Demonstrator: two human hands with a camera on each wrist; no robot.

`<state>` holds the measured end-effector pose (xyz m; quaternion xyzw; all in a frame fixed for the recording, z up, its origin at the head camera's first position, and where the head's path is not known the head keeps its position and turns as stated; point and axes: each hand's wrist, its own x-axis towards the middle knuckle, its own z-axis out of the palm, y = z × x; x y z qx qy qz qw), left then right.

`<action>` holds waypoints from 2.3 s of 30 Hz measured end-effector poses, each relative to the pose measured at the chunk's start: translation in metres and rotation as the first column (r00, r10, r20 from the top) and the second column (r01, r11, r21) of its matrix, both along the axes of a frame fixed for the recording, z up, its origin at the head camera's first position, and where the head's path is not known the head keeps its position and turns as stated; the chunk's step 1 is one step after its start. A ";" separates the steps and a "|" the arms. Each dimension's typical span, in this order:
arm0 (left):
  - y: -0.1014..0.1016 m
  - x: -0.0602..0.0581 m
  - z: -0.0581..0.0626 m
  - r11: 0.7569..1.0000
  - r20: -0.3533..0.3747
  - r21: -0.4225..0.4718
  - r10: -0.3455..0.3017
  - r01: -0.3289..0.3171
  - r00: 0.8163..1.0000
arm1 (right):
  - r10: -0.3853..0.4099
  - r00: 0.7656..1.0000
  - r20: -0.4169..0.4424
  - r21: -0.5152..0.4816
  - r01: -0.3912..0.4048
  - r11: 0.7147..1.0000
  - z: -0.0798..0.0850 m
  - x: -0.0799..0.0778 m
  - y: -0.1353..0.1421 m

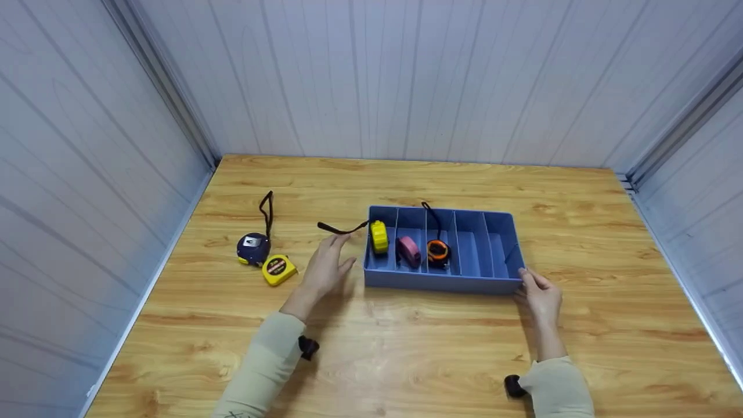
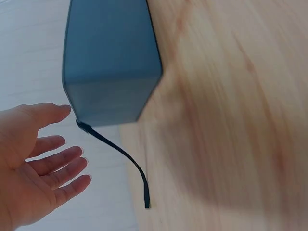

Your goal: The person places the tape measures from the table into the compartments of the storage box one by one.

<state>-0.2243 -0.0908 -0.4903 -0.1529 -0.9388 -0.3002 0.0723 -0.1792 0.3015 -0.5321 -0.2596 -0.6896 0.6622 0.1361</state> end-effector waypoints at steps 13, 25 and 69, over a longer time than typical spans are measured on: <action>-0.034 0.005 -0.014 0.995 0.064 -0.031 0.092 -0.090 0.994 | -0.002 1.000 0.014 0.013 0.002 1.000 -0.001 -0.001 0.000; -0.066 0.008 -0.027 0.989 0.073 -0.054 0.138 -0.134 0.988 | -0.003 1.000 -0.008 0.006 0.003 1.000 -0.002 -0.001 0.001; -0.107 0.010 -0.053 0.968 0.065 -0.094 0.238 -0.232 0.969 | 0.005 0.999 -0.039 -0.035 -0.007 0.999 -0.007 0.000 0.004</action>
